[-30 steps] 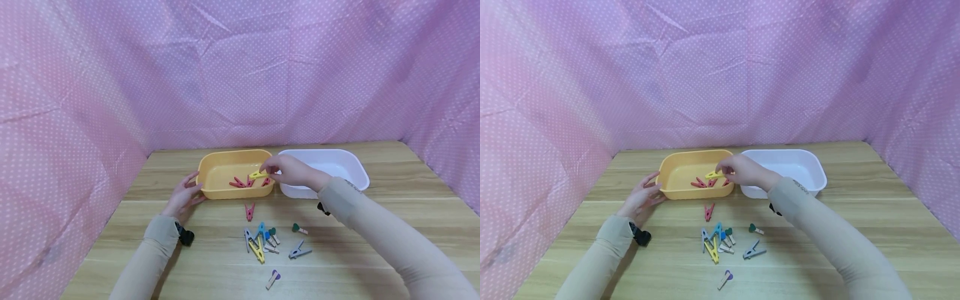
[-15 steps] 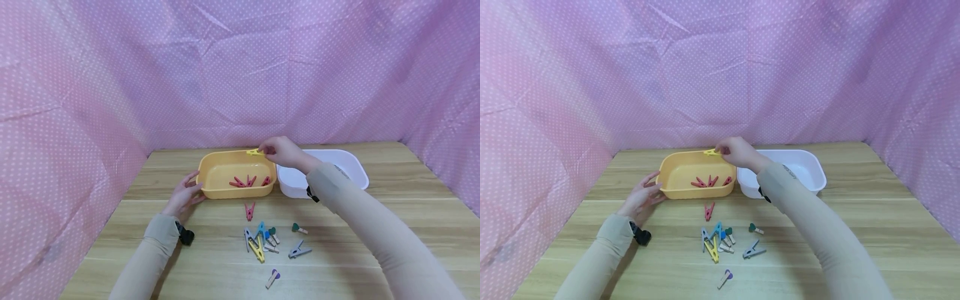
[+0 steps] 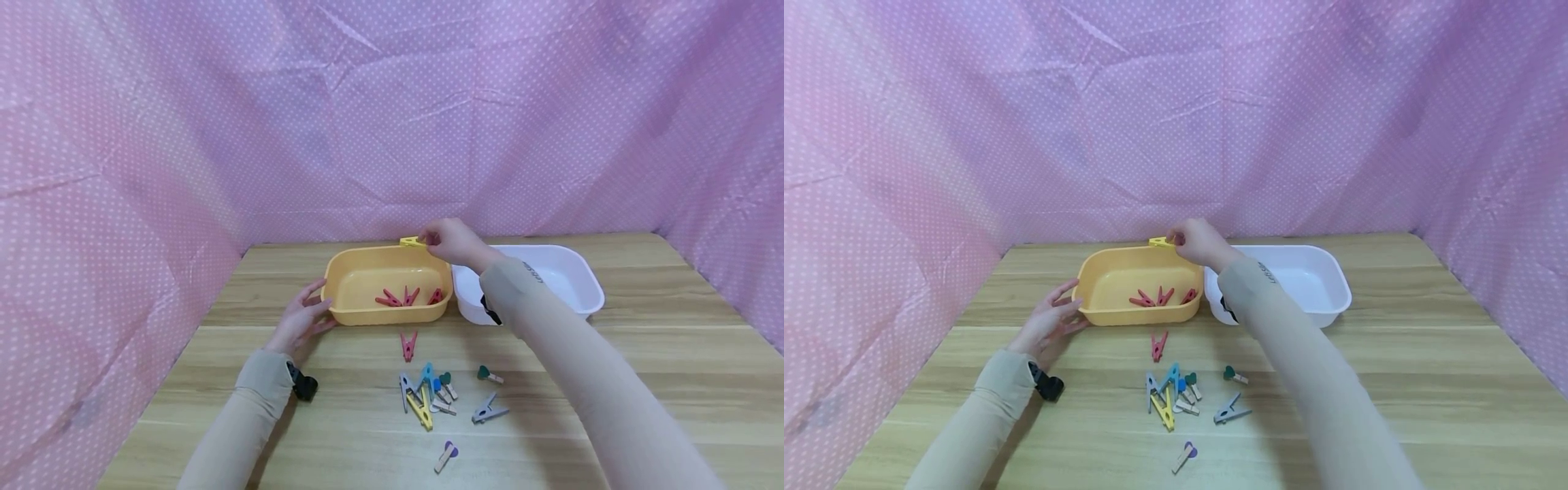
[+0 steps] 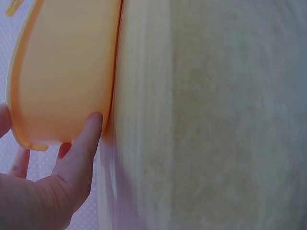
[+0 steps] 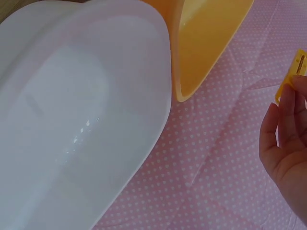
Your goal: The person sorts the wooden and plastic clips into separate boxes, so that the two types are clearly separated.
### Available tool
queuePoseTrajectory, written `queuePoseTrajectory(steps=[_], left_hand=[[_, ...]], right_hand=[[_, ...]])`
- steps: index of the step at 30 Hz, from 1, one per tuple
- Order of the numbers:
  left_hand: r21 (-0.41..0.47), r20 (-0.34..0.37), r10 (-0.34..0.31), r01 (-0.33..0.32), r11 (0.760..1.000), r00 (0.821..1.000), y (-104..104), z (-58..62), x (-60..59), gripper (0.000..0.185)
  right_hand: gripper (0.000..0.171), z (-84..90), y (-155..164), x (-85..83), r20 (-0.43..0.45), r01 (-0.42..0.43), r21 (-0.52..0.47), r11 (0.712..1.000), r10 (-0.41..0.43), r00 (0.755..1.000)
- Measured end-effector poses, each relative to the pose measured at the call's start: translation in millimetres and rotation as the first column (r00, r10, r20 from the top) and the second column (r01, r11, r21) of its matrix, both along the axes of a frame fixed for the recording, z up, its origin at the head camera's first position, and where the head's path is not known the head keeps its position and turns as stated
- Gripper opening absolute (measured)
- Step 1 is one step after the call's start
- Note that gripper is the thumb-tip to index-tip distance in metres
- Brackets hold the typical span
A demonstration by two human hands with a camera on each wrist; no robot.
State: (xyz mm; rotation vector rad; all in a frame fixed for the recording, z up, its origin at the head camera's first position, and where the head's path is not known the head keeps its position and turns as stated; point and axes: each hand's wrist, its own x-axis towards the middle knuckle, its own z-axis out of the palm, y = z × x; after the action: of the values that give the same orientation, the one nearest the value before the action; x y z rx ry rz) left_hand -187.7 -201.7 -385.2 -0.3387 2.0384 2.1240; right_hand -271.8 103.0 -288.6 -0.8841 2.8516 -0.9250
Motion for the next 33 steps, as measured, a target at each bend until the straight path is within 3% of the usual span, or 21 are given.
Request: queuePoseTrajectory(steps=[11, 33], left_hand=[[-0.014, 0.01, -0.003, 0.003, 1.0, 1.0, -2.1, -4.2, 0.0, 0.059], [-0.003, -0.021, -0.012, 0.012, 1.0, 1.0, -4.6, -0.6, -2.5, 0.058]], right_hand=[[0.024, -15.3, -12.5, -7.3, 0.067, 0.067, 0.023, 0.998, -0.068, 0.995], [0.029, -31.1, -28.4, -14.3, 0.066, 0.102, 0.049, 0.994, -0.105, 0.992]])
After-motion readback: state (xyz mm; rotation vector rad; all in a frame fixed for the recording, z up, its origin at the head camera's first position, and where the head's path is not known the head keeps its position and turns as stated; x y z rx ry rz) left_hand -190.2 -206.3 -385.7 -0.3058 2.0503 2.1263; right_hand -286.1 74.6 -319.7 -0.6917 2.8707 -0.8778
